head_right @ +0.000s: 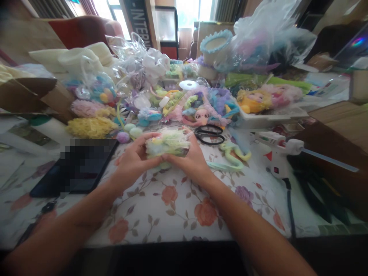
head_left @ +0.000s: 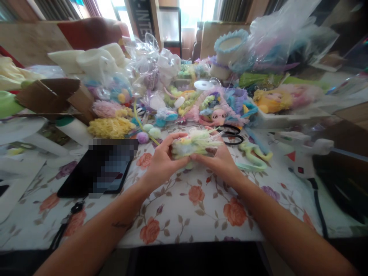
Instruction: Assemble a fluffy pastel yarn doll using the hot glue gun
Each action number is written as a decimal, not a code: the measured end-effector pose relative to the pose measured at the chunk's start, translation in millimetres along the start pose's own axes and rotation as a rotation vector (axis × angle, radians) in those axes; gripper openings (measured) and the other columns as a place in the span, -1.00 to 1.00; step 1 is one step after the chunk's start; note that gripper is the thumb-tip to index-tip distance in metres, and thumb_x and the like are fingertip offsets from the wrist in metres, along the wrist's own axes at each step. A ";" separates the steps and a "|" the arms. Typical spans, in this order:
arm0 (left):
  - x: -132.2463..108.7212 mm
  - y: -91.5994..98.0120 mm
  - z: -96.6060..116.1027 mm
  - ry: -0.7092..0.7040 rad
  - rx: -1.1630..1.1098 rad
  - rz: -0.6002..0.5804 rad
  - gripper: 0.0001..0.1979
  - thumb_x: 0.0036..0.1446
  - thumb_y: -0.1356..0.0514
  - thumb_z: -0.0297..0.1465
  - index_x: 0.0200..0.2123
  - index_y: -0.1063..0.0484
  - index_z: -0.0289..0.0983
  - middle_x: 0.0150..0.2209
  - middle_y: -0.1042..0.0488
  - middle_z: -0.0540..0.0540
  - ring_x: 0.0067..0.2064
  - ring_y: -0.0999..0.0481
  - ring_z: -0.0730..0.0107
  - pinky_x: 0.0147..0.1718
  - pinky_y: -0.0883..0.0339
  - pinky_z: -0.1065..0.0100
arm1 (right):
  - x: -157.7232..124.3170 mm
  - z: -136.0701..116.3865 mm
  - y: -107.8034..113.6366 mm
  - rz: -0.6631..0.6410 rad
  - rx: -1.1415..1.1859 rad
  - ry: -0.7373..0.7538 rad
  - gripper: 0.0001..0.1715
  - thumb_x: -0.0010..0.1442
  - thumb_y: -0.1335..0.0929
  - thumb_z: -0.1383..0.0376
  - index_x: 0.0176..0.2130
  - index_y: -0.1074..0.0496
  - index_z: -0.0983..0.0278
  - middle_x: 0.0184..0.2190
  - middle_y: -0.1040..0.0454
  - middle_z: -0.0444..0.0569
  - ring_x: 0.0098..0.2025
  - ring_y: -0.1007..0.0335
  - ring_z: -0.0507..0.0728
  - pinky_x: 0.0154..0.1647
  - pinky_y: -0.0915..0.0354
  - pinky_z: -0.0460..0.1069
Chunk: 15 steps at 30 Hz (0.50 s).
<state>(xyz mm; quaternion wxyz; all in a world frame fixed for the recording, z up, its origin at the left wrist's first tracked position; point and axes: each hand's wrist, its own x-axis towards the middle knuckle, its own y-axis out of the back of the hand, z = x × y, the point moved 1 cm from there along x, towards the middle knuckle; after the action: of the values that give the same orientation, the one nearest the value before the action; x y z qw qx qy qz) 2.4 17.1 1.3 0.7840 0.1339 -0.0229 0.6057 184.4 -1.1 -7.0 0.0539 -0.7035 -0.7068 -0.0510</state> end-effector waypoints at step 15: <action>3.1 1.0 5.7 0.143 -0.119 -0.031 -0.41 -0.10 -0.49 -0.29 0.04 -0.44 -0.18 -0.06 -0.55 -0.08 -0.05 -0.54 0.23 -0.17 -0.44 0.35 | 0.4 -9.3 12.0 0.125 -0.273 0.230 -0.05 0.00 -0.55 0.13 0.27 -0.19 0.14 0.18 -0.39 0.12 0.21 -0.36 0.37 0.14 -0.37 0.28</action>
<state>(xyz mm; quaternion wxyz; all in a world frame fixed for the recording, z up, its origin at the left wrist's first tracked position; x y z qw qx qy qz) 2.9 19.0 7.6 0.7996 0.0437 -0.0007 0.5990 196.4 -2.1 2.2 0.0415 -0.7362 -0.6376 -0.2231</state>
